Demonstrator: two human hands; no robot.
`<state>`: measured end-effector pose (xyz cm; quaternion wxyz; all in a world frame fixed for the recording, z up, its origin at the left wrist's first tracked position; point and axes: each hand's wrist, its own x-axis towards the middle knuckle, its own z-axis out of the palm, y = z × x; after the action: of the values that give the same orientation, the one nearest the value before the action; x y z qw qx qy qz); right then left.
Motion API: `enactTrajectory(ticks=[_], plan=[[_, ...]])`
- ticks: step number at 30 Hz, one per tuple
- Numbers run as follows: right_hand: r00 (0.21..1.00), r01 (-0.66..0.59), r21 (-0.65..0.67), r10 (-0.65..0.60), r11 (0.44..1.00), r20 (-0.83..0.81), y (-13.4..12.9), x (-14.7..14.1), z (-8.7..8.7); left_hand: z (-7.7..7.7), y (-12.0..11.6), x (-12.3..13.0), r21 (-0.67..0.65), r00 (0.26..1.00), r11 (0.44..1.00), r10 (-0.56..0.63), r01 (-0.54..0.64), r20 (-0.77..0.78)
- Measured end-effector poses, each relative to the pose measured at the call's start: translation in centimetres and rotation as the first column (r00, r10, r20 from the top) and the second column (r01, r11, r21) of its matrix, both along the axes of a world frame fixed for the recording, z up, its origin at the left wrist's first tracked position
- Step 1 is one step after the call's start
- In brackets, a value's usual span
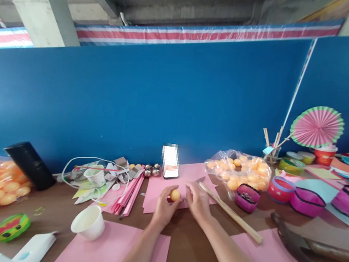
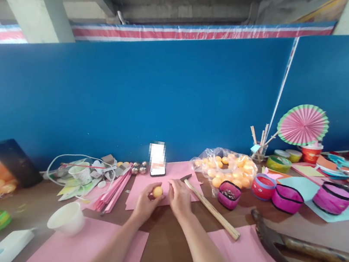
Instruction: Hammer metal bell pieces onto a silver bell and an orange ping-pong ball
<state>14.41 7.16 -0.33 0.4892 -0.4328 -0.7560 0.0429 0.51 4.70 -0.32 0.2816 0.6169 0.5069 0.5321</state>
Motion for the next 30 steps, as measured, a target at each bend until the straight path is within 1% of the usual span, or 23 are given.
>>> enactTrajectory(ticks=[3,6,8,10,11,13,16,19,25,30], plan=[[0.999,-0.046,0.013,0.046,0.999,0.003,-0.5,-0.4,0.1,-0.3,0.6,-0.5,-0.074,0.984,0.997,0.033,-0.02,0.177],[0.996,-0.089,0.0,0.089,0.996,0.03,-0.8,-0.6,0.4,-0.4,0.7,-0.8,-0.098,0.966,0.995,0.054,-0.03,0.251],[0.993,-0.104,-0.007,0.104,0.995,0.054,-1.0,-0.7,0.6,-0.3,0.7,-0.9,-0.083,0.953,0.997,0.028,-0.003,0.303],[0.989,-0.126,0.001,0.125,0.992,0.074,-1.1,-0.7,0.7,-0.2,0.5,-0.9,-0.064,0.938,0.997,-0.024,0.049,0.345],[0.987,-0.139,0.005,0.139,0.99,0.082,-1.2,-0.8,0.7,-0.1,0.5,-0.9,-0.05,0.938,0.996,-0.048,0.07,0.343],[0.984,-0.159,0.006,0.158,0.987,0.087,-1.2,-0.8,0.7,0.1,0.4,-0.8,-0.021,0.956,0.996,-0.078,0.087,0.284],[0.988,-0.137,-0.001,0.137,0.991,0.078,-1.1,-0.9,0.7,0.4,0.3,-0.6,-0.024,0.977,0.997,-0.073,0.08,0.199],[0.99,-0.119,-0.003,0.119,0.993,0.079,-1.1,-0.8,0.8,0.6,0.2,-0.5,-0.06,0.974,0.993,-0.085,0.1,0.209],[0.984,-0.158,-0.005,0.158,0.987,0.083,-1.2,-0.8,0.9,0.8,0.1,-0.6,-0.075,0.97,0.993,-0.071,0.091,0.234],[0.987,-0.135,0.014,0.133,0.991,0.091,-1.2,-0.8,0.9,0.6,0.2,-0.7,-0.077,0.964,0.992,-0.077,0.1,0.254]])
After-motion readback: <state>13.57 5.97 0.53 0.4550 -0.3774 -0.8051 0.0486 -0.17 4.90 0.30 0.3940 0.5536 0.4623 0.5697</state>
